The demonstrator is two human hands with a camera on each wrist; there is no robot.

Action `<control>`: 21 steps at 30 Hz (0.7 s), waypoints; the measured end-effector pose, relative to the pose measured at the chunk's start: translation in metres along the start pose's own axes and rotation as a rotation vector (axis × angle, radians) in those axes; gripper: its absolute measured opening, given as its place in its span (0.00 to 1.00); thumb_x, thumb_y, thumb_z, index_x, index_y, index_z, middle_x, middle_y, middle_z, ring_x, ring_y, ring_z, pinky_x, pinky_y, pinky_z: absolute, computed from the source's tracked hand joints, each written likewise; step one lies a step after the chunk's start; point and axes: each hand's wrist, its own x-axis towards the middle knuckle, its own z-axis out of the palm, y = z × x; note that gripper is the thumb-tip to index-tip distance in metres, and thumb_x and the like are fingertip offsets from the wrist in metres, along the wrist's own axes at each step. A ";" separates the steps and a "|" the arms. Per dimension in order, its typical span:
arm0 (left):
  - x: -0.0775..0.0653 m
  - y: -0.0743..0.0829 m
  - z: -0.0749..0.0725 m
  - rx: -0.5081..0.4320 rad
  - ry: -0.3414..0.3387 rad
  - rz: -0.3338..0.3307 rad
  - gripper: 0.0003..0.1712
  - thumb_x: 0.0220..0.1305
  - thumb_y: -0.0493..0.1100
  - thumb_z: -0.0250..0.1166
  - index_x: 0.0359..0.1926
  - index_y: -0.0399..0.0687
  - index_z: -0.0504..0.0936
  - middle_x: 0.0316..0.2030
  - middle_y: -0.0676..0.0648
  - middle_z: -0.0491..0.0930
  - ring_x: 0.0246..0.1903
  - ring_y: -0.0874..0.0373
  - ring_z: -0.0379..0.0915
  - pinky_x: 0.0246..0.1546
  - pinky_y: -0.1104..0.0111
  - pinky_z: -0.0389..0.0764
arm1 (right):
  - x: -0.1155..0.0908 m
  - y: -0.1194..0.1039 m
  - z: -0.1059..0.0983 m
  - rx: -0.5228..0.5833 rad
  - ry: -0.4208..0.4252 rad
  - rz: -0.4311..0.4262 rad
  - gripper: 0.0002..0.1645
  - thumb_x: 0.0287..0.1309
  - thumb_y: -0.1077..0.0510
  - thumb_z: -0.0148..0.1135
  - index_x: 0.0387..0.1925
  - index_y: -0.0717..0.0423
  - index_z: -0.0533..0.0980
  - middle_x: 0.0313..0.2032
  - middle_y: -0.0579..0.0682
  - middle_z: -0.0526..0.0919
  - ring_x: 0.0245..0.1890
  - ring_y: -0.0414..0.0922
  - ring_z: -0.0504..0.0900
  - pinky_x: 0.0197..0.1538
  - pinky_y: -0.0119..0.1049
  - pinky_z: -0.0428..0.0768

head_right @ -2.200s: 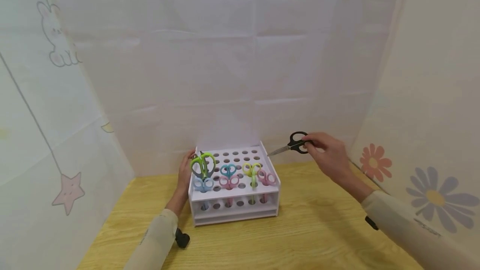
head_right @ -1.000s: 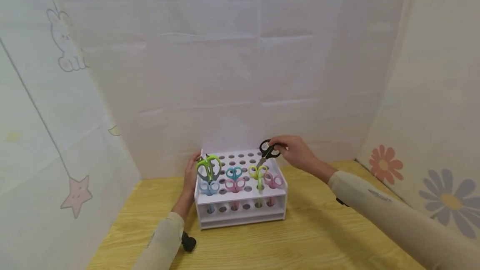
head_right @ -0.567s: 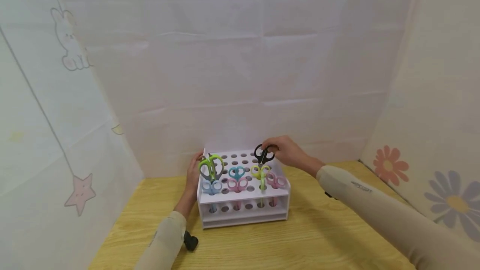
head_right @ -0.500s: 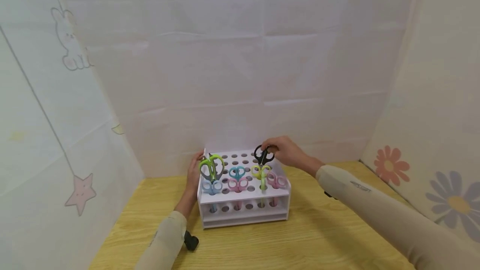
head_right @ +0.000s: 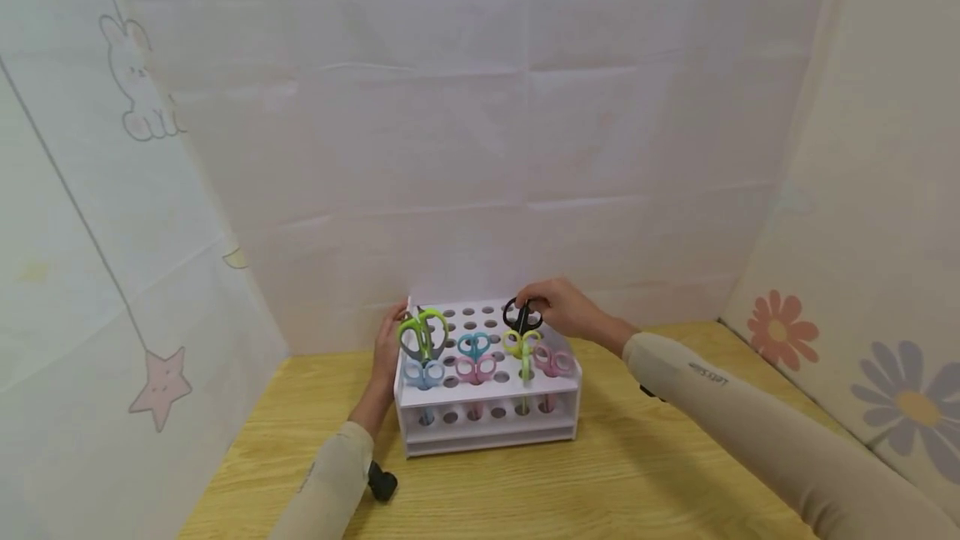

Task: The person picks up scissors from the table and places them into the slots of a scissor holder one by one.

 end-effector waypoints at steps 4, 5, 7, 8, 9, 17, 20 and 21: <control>0.000 -0.002 0.000 -0.018 -0.010 -0.005 0.26 0.80 0.44 0.46 0.73 0.40 0.68 0.67 0.33 0.67 0.63 0.43 0.65 0.66 0.50 0.62 | 0.000 0.001 0.002 -0.012 0.001 -0.008 0.17 0.67 0.75 0.58 0.46 0.55 0.85 0.46 0.52 0.87 0.44 0.49 0.84 0.40 0.43 0.80; -0.001 -0.001 0.001 -0.021 -0.006 -0.004 0.26 0.80 0.44 0.46 0.72 0.40 0.68 0.67 0.33 0.67 0.63 0.42 0.65 0.66 0.50 0.62 | 0.000 0.001 0.002 -0.014 0.000 -0.011 0.17 0.67 0.75 0.58 0.46 0.54 0.85 0.47 0.52 0.87 0.44 0.49 0.84 0.41 0.43 0.81; -0.002 -0.001 0.002 -0.015 0.002 0.000 0.27 0.79 0.44 0.46 0.73 0.40 0.68 0.67 0.32 0.67 0.63 0.42 0.65 0.66 0.50 0.62 | 0.000 0.001 0.001 -0.014 -0.006 -0.020 0.17 0.67 0.75 0.57 0.46 0.55 0.85 0.48 0.53 0.87 0.46 0.50 0.84 0.43 0.44 0.81; -0.002 0.000 0.002 -0.013 0.007 0.001 0.27 0.79 0.44 0.46 0.73 0.39 0.68 0.67 0.32 0.67 0.63 0.42 0.65 0.65 0.50 0.62 | 0.000 0.000 0.001 -0.015 -0.009 -0.024 0.18 0.67 0.75 0.56 0.46 0.55 0.85 0.49 0.54 0.86 0.47 0.51 0.84 0.43 0.44 0.81; -0.002 0.001 0.003 -0.012 0.011 0.004 0.27 0.79 0.44 0.46 0.72 0.39 0.68 0.67 0.32 0.67 0.63 0.41 0.65 0.65 0.50 0.62 | 0.000 0.000 0.000 -0.014 -0.010 -0.027 0.19 0.66 0.76 0.55 0.46 0.56 0.85 0.51 0.55 0.86 0.48 0.51 0.84 0.42 0.44 0.80; 0.002 0.003 -0.009 0.162 -0.017 -0.018 0.26 0.78 0.46 0.49 0.71 0.43 0.71 0.65 0.34 0.71 0.61 0.42 0.68 0.64 0.47 0.65 | -0.016 -0.005 -0.012 -0.012 0.018 0.034 0.24 0.64 0.76 0.52 0.57 0.60 0.81 0.69 0.59 0.71 0.67 0.60 0.69 0.52 0.53 0.78; 0.008 0.010 -0.023 0.298 -0.074 -0.036 0.26 0.77 0.49 0.52 0.70 0.44 0.72 0.64 0.37 0.74 0.61 0.42 0.69 0.63 0.47 0.67 | -0.025 -0.007 -0.023 -0.018 0.018 0.079 0.23 0.68 0.71 0.55 0.61 0.58 0.78 0.72 0.59 0.66 0.69 0.61 0.66 0.59 0.61 0.73; 0.010 0.013 -0.029 0.335 -0.091 -0.036 0.27 0.77 0.50 0.52 0.70 0.44 0.72 0.64 0.38 0.74 0.61 0.42 0.69 0.62 0.47 0.68 | -0.029 -0.006 -0.027 -0.022 0.025 0.091 0.22 0.69 0.69 0.56 0.62 0.58 0.77 0.73 0.59 0.64 0.70 0.61 0.64 0.60 0.62 0.71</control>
